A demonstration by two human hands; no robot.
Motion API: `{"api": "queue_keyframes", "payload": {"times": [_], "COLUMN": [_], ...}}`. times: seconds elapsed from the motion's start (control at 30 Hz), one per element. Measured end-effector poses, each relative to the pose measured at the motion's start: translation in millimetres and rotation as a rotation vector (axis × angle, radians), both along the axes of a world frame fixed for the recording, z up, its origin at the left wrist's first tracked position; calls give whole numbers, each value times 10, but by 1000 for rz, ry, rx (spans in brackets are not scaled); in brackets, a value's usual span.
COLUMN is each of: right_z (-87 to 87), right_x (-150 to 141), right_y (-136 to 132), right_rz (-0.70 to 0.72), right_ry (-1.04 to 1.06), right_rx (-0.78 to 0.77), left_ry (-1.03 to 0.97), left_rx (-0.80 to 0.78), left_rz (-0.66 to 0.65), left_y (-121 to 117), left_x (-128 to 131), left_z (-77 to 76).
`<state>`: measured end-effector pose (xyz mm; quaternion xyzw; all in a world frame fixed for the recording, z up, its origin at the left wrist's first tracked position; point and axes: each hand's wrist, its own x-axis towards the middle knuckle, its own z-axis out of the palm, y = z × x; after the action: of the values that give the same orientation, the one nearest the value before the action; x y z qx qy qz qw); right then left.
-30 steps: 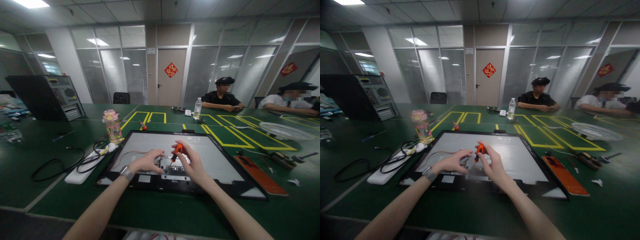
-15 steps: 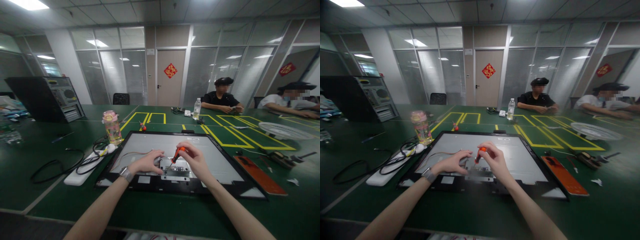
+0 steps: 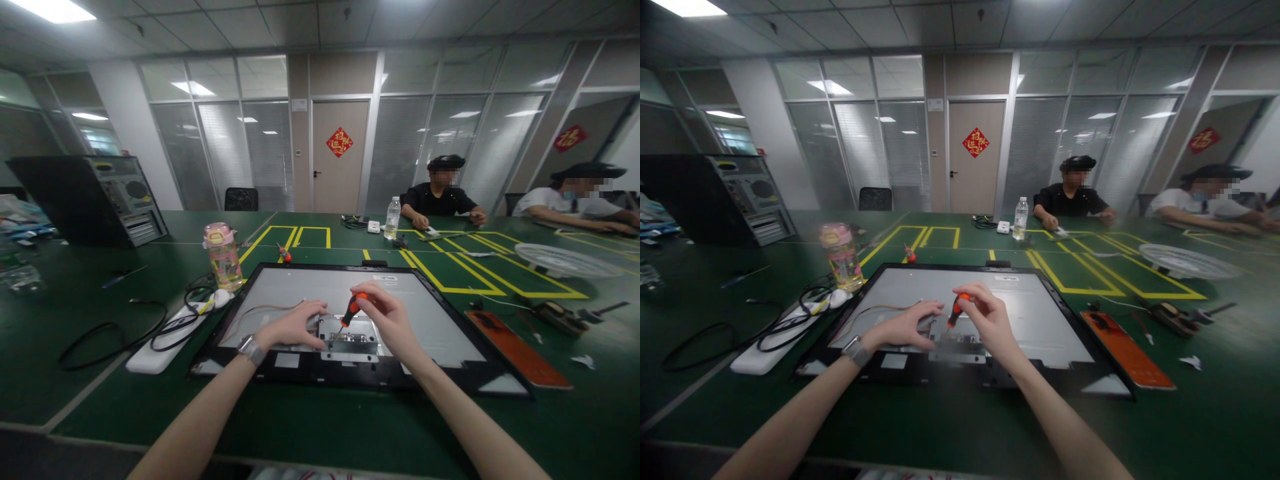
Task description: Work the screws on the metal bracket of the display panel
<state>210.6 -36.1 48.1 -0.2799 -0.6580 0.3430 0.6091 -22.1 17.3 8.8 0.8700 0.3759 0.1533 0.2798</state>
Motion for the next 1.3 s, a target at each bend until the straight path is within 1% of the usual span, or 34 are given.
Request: {"api": "queue_keyframes", "payload": {"times": [0.17, 0.23, 0.3, 0.47, 0.53, 0.67, 0.77, 0.87, 0.93, 1.0, 1.1, 1.13, 1.2, 1.3], "right_z": [22, 20, 7, -40, -46, -42, -47, -60, -63, -59, -54, -56, -65, -81], "right_x": [18, 18, 13, 14, 27, 39, 19, -4, -9, -6, -3, -4, -9, -13], "right_y": [-32, -33, -20, 21, 16, -3, 10, 27, 22, 2, -26, -27, -16, 21], "right_rz": [73, 77, 36, -175, -179, -68, -116, -187, -208, -170, -51, -38, -77, -168], "right_ry": [-53, -74, -93, -141, -177, -190, -170, -131, -126, -133, -107, -94, -84, -62], "right_rx": [-27, -19, 8, 158, 191, 172, 152, 157, 162, 144, 85, 68, 67, 118], "left_ry": [-15, -15, -9, 2, 0, -9, -14, -17, -18, -21, -24, -23, -20, -22], "left_rx": [0, 4, 6, -5, -9, -10, -7, -14, -19, -21, -13, -11, -7, 1], "left_rz": [0, 2, -1, 1, 5, 13, 8, 8, 14, 19, 20, 20, 21, 7], "left_y": [-6, -5, -5, -8, -8, -1, 4, 7, 8, 8, 1, -2, -8, -9], "left_x": [4, 7, 10, 6, 2, -2, -3, -5, -9, -11, -7, -5, 1, 6], "left_z": [9, 9, 10, 14, 10, -8, -19, -25, -30, -33, -28, -24, -15, -10]}}
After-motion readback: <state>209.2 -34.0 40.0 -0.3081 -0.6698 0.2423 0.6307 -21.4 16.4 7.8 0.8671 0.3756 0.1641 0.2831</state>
